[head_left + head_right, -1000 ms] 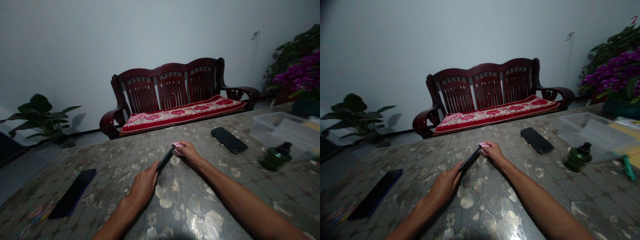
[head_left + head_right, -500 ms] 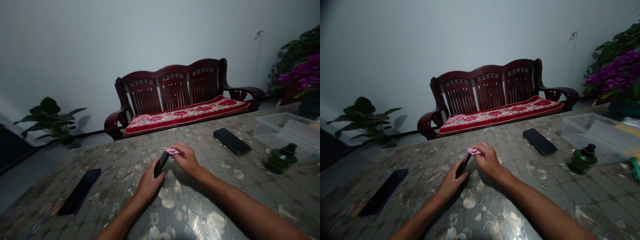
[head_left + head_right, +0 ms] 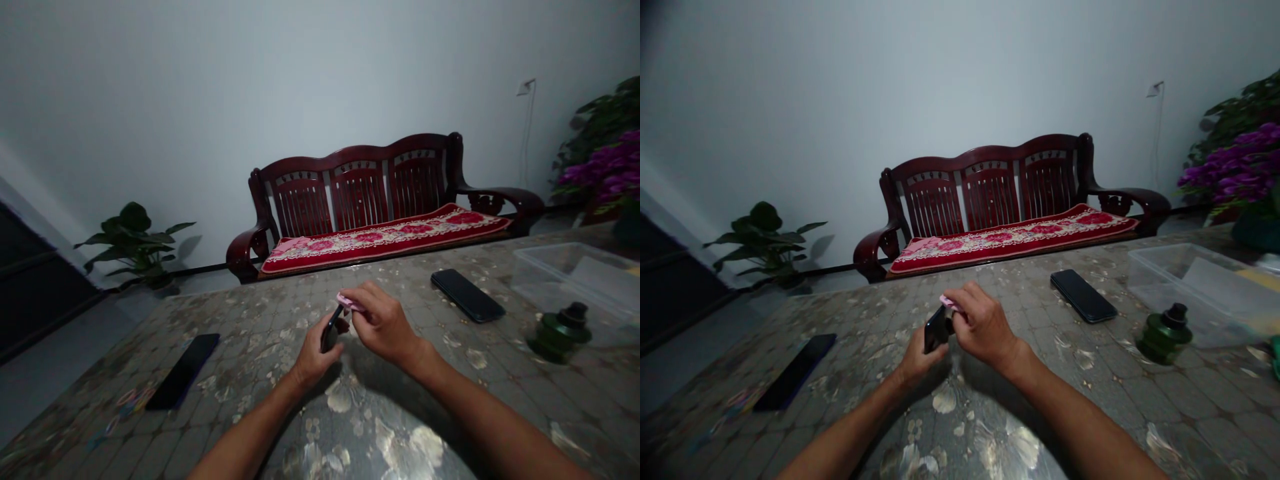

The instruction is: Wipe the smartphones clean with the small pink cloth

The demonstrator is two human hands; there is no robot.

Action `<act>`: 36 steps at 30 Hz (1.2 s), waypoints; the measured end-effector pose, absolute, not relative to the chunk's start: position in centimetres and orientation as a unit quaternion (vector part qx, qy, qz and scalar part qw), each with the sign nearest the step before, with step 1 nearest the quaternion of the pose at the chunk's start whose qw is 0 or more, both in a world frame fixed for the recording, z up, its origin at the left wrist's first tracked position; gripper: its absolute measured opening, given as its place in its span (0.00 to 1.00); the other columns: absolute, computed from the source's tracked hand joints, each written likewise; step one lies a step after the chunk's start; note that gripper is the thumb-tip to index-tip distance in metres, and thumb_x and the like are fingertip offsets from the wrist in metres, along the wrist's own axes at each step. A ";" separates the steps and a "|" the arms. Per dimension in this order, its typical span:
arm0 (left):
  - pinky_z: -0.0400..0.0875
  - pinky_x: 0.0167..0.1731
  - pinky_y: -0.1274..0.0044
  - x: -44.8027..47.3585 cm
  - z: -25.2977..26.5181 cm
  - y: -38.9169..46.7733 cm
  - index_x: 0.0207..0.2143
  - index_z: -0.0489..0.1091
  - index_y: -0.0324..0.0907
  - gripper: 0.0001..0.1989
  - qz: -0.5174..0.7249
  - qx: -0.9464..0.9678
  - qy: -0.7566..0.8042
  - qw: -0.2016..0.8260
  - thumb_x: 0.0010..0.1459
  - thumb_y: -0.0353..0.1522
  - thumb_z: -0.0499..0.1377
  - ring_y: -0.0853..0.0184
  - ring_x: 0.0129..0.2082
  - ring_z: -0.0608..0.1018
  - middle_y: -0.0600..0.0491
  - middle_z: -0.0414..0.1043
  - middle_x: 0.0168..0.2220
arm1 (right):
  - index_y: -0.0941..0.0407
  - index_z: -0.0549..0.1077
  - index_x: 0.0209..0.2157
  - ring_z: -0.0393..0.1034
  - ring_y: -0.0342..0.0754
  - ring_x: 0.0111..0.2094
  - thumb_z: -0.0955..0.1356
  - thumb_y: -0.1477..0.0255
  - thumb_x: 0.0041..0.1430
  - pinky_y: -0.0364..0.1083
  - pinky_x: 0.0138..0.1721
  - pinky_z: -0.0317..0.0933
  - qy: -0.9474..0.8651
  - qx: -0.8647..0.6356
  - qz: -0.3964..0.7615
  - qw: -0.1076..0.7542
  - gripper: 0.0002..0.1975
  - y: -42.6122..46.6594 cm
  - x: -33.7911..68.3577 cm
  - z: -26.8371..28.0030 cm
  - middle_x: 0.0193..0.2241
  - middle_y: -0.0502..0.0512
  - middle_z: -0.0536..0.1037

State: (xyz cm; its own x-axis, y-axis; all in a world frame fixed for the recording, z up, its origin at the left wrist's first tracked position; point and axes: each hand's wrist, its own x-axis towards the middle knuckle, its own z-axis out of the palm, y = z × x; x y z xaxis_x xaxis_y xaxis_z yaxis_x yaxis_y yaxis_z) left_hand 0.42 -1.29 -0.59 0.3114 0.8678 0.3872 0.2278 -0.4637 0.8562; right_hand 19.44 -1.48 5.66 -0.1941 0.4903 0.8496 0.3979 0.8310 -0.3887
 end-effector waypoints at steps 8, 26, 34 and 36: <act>0.73 0.41 0.70 2.2 -1.1 -1.1 0.46 0.73 0.38 0.23 0.484 0.706 0.389 0.342 0.48 0.38 0.62 0.58 0.37 0.77 0.50 0.76 0.37 | 0.55 0.72 0.51 0.70 0.49 0.35 0.64 0.82 0.58 0.45 0.35 0.66 -0.815 -0.235 -0.023 0.529 0.20 -3.0 19.8 6.3 0.35 0.56 0.73; 0.73 0.44 0.71 1.1 -2.7 -1.4 0.51 0.72 0.39 0.23 0.471 0.712 0.369 0.369 0.51 0.34 0.61 0.59 0.39 0.78 0.50 0.77 0.39 | 0.55 0.74 0.48 0.70 0.47 0.35 0.63 0.84 0.57 0.45 0.36 0.66 -0.798 -0.267 0.011 0.540 0.20 -1.5 20.1 5.4 0.34 0.55 0.73; 0.74 0.42 0.70 1.2 -2.1 -1.5 0.48 0.73 0.37 0.23 0.464 0.716 0.393 0.344 0.48 0.37 0.61 0.58 0.37 0.78 0.50 0.77 0.38 | 0.55 0.74 0.48 0.70 0.47 0.34 0.64 0.82 0.56 0.44 0.34 0.66 -0.823 -0.209 -0.005 0.528 0.20 -2.0 19.6 5.2 0.34 0.55 0.74; 0.74 0.44 0.70 1.2 -2.1 -1.6 0.50 0.73 0.37 0.25 0.463 0.705 0.392 0.369 0.50 0.36 0.61 0.58 0.38 0.79 0.50 0.78 0.38 | 0.55 0.75 0.47 0.70 0.47 0.34 0.64 0.83 0.56 0.45 0.35 0.66 -0.811 -0.240 0.005 0.533 0.19 -1.5 20.0 5.2 0.35 0.55 0.74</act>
